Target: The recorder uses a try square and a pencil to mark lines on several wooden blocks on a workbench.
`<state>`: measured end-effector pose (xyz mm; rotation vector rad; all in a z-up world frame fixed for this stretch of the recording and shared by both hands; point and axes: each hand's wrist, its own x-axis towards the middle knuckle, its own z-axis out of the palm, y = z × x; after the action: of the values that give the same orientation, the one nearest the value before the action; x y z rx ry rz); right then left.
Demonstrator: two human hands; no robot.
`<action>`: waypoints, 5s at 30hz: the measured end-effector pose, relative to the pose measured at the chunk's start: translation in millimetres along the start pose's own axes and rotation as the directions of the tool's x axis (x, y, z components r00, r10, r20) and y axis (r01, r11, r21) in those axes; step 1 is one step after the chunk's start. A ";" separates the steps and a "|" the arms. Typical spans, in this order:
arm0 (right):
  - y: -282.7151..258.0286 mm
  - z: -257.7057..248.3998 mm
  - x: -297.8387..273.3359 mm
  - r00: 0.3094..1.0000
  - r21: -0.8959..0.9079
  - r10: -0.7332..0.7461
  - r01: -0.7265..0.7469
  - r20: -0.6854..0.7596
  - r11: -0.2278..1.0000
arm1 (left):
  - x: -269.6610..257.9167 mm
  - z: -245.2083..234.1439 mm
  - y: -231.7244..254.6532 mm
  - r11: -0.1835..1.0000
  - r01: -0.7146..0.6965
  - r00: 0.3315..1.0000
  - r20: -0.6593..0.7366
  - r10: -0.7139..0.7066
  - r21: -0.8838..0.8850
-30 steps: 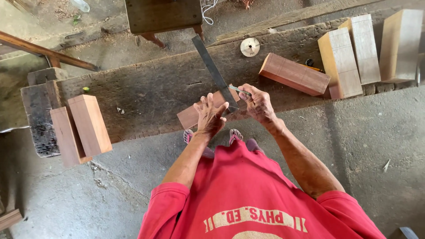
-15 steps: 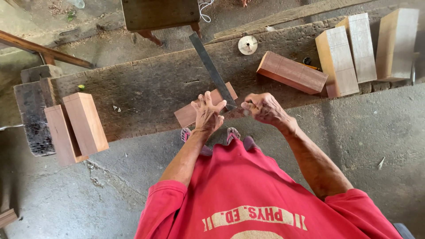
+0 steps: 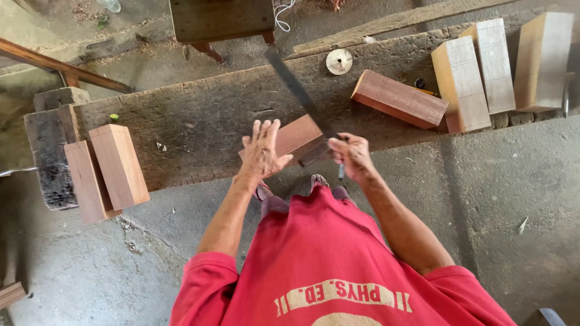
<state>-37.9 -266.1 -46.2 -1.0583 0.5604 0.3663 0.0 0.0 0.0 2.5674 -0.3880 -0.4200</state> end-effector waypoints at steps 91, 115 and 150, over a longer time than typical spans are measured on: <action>-25.7 13.6 3.6 0.963 -0.754 -0.072 0.247 0.258 0.609 | 16.0 43.1 21.9 0.970 0.064 0.995 0.064 -0.081 0.235; -23.5 -60.9 -27.4 0.914 -0.082 -0.281 0.269 -0.294 0.960 | -47.0 6.6 -119.2 0.931 0.343 0.871 -0.413 -0.266 0.124; 1.2 -199.9 -193.2 0.633 0.101 -0.442 0.635 -0.635 0.766 | 130.7 74.8 30.1 0.881 -0.472 0.866 -0.166 0.472 0.045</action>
<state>-244.8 -447.4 -6.5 -0.9585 0.7716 -0.6170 86.1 -102.8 -74.6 2.3735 -0.9245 -0.0148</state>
